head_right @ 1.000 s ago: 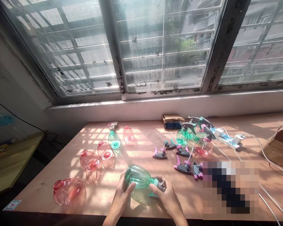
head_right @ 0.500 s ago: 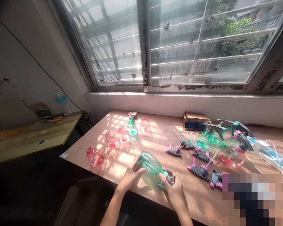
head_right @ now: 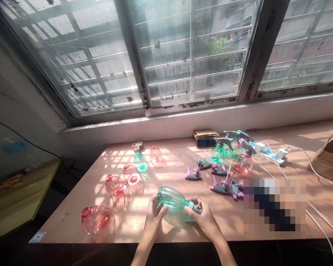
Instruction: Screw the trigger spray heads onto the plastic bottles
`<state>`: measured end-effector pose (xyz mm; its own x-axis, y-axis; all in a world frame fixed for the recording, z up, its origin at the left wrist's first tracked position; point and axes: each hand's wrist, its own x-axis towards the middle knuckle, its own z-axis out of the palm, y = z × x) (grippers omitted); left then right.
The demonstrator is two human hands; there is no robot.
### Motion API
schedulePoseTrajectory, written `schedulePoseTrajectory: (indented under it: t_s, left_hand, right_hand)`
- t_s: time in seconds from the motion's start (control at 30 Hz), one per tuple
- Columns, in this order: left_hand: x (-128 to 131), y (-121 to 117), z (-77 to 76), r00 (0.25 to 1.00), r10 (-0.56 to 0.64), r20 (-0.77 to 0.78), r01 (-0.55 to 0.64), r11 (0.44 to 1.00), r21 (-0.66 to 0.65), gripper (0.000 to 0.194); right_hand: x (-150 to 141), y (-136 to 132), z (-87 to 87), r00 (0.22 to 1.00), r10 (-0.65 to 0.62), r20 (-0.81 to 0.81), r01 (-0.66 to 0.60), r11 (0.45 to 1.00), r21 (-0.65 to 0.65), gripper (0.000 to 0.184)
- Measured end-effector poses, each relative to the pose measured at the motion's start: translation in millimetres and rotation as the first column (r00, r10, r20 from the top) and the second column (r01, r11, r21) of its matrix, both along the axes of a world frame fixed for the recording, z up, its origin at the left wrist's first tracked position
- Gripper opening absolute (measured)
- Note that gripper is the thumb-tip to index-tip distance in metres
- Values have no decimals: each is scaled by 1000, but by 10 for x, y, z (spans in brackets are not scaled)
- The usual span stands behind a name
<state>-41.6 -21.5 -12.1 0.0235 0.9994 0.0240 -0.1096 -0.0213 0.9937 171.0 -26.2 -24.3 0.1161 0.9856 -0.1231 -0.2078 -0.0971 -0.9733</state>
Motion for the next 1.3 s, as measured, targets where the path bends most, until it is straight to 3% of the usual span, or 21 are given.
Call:
schedulePoseTrajectory:
  t_s: [0.2,0.37,0.7,0.87,1.13,1.3]
  left_hand:
    - [-50,147,-162,1000,-1,11,2,997,-77,66]
    - [-60,151,-172,999,47,18,-45,995,-92,79]
    - [97,124,-73,975,221,14,-220,973,-69,57]
    - [109,185,-116,982,187,-11,-188,981,-39,58]
    - [8,95,5,994,87,-68,-88,996,-6,58]
    - [-32,142,-54,990,102,-102,-102,995,-2,50]
  right_hand:
    - [-16,82,-14,998,-64,7,65,998,-19,43]
    - [-47,110,-55,998,-57,-31,57,998,-11,48]
    - [-1,81,-199,997,61,-38,-62,998,-18,50]
    - [10,97,-224,999,44,2,-44,999,-30,56]
    - [-2,117,-184,999,18,47,-19,999,39,46]
    - [-25,151,-184,1000,2,29,-4,998,68,40]
